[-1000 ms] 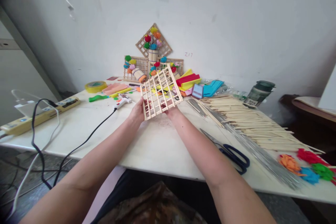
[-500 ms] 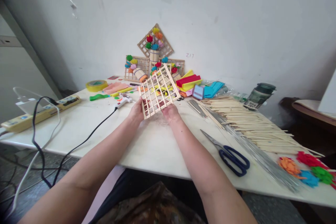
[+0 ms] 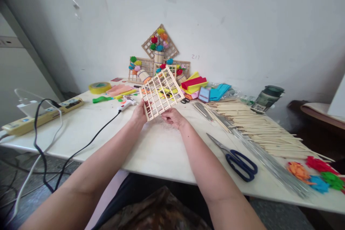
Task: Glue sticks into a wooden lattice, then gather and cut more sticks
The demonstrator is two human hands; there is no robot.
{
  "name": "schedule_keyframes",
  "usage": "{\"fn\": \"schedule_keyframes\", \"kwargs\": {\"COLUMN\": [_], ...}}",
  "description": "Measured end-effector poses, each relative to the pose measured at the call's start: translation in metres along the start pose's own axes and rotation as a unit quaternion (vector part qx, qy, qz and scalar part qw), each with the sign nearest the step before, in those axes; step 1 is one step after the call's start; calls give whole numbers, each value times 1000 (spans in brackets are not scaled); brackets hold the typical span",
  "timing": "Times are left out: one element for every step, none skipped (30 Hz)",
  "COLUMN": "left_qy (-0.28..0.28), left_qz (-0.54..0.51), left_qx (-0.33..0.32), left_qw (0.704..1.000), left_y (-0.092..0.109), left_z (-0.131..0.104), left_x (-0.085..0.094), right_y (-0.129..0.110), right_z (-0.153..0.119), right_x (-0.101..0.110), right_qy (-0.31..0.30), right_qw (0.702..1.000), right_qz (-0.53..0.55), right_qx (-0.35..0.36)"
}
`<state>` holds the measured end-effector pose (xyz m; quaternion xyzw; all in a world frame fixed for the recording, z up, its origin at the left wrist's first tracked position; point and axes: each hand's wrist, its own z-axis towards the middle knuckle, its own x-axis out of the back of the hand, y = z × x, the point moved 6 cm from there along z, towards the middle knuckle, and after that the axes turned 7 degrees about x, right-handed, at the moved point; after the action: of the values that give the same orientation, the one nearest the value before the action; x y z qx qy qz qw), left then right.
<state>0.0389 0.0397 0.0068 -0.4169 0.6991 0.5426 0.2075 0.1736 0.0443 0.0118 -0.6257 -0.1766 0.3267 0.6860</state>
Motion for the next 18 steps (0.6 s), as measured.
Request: {"fn": "schedule_keyframes", "kwargs": {"left_qy": [5, 8, 11, 12, 13, 12, 10, 7, 5, 5, 5, 7, 9, 10, 9, 7, 5, 2], "left_qz": [-2, 0, 4, 9, 15, 19, 22, 24, 27, 32, 38, 44, 49, 52, 53, 53, 52, 53], "left_qx": [-4, -5, -3, 3, 13, 24, 35, 45, 54, 62, 69, 76, 83, 88, 92, 94, 96, 99], "left_qw": [1000, 1000, 1000, 1000, 1000, 999, 999, 999, 998, 998, 997, 996, 995, 995, 994, 994, 994, 994], "left_y": [1, 1, 0, -1, -2, -4, -5, -7, -8, -9, -9, -10, -11, -11, -12, -12, -12, -13], "left_z": [1, 1, 2, 3, 3, 4, 5, 5, 6, 6, 5, 5, 4, 3, 2, 1, 1, 0], "left_x": [1, 2, 3, 3, 4, 4, 4, 4, 4, 4, 4, 4, 4, 4, 3, 3, 2, 2], "right_y": [-1, -3, -5, -6, -7, -8, -8, -8, -8, -8, -8, -7, -7, -7, -7, -7, -7, -7], "right_z": [-1, -1, -2, -2, -2, -3, -3, -3, -3, -3, -3, -4, -4, -4, -4, -4, -4, -4], "right_x": [-1, -1, -2, -2, -1, -1, -1, -1, -2, -2, -2, -2, -3, -3, -4, -4, -5, -6], "right_qy": [-4, -4, -2, 3, 7, 9, 8, 6, 3, 0, -5, -11, -19, -28, -37, -46, -53, -60], "right_qw": [1000, 1000, 1000, 1000, 999, 999, 998, 998, 998, 997, 997, 997, 997, 997, 997, 996, 996, 996], "right_qz": [3, 8, 15, 24, 33, 41, 47, 51, 54, 56, 58, 60, 60, 60, 58, 57, 56, 56], "right_qx": [0, 2, 9, 17, 25, 33, 39, 42, 44, 45, 46, 46, 46, 45, 43, 42, 41, 41]}}
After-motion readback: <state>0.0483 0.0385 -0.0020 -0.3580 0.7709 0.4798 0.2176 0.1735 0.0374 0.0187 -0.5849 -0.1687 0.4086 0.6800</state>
